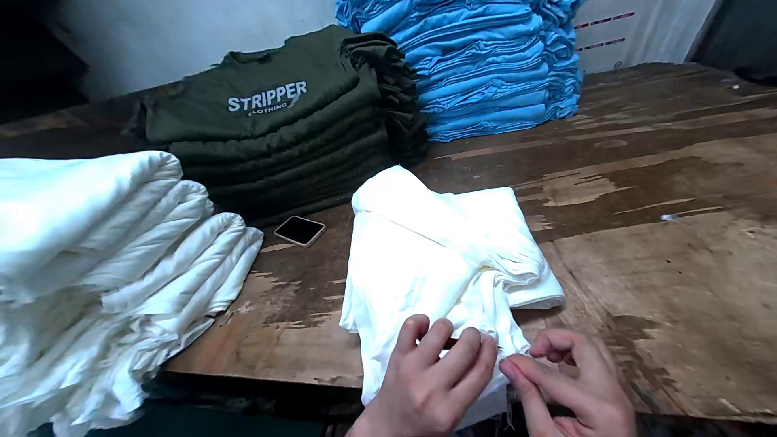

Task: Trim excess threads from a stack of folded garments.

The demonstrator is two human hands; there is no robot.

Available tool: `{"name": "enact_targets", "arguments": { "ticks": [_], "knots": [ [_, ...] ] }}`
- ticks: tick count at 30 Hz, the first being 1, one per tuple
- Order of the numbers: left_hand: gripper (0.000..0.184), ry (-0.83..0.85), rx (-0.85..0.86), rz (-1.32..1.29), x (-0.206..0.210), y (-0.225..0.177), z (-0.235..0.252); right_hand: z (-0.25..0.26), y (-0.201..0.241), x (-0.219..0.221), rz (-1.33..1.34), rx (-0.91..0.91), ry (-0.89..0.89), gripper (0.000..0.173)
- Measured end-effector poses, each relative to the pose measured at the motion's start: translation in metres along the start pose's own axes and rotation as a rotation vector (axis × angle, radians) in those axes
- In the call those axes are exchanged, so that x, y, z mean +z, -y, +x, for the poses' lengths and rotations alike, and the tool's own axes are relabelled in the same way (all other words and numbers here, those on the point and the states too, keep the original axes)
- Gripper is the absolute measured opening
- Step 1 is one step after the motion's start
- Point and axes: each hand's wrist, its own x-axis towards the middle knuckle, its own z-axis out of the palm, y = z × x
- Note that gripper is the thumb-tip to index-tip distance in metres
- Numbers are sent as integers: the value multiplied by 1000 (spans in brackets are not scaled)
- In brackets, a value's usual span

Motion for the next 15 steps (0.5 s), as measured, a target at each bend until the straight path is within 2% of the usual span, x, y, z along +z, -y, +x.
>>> {"name": "enact_targets", "arguments": {
  "ticks": [5, 9, 15],
  "knots": [
    [15, 4, -148, -131, 5, 6, 0, 7, -17, -18, 79, -46, 176, 12],
    [14, 48, -112, -190, 7, 5, 0, 10, -21, -24, 131, -144, 251, 11],
    [14, 35, -133, -196, 7, 8, -1, 8, -32, -31, 97, -150, 325, 15]
  ]
}}
